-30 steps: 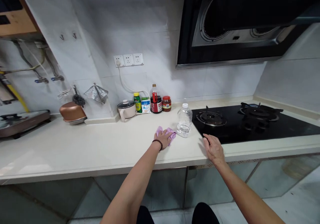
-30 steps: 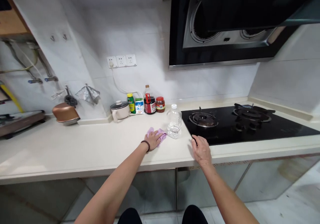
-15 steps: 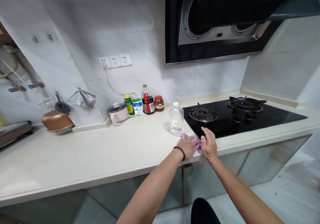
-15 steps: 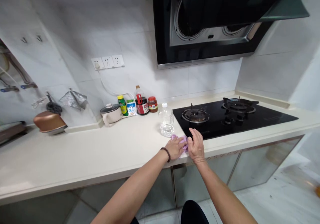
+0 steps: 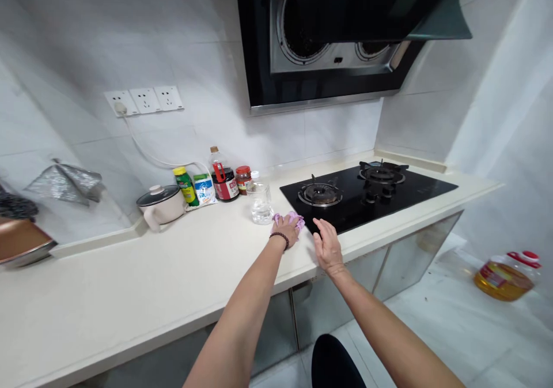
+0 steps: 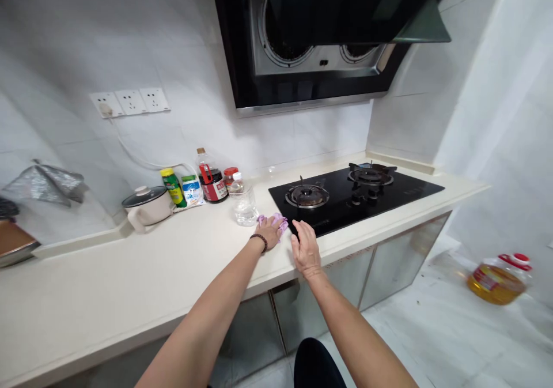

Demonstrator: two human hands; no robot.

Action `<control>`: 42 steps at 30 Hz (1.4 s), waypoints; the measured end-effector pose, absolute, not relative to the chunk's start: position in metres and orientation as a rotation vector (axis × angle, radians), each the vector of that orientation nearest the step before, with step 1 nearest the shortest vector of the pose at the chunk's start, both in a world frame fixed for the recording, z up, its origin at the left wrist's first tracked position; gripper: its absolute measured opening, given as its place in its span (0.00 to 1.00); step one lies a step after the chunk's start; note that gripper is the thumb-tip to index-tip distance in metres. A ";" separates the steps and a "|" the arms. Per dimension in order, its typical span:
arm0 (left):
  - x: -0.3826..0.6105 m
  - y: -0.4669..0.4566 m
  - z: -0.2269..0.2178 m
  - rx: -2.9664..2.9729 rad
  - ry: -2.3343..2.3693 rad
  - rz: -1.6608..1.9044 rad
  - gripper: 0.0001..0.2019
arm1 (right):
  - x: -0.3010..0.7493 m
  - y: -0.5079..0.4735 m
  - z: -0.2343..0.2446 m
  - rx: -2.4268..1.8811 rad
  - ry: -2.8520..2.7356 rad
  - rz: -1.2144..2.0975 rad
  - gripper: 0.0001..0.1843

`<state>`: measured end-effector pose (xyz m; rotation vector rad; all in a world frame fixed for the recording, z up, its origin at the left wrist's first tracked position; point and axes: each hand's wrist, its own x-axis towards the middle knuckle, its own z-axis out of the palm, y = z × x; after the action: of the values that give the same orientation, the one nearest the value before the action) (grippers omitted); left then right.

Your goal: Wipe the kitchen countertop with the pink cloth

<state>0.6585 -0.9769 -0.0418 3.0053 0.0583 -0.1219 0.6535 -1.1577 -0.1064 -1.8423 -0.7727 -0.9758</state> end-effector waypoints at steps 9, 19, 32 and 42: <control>0.588 -0.989 -0.046 2.956 -0.265 -0.173 0.32 | 0.656 -1.157 -0.107 -1.868 -0.746 -0.961 0.27; 0.457 -0.843 -0.048 3.009 0.051 -0.143 0.30 | 0.663 -1.159 -0.109 -1.884 -0.751 -0.945 0.27; 0.252 -0.601 -0.052 2.797 1.456 -0.052 0.33 | 0.677 -1.164 -0.117 -1.946 -0.759 -0.902 0.28; 0.254 -0.601 -0.055 2.631 1.579 0.026 0.33 | 0.681 -1.166 -0.117 -1.995 -0.763 -0.895 0.30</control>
<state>0.2538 -0.6011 -0.0553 2.6306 1.5789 0.0259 0.6814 -1.1656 -0.1173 -1.9946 -0.7627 -0.8950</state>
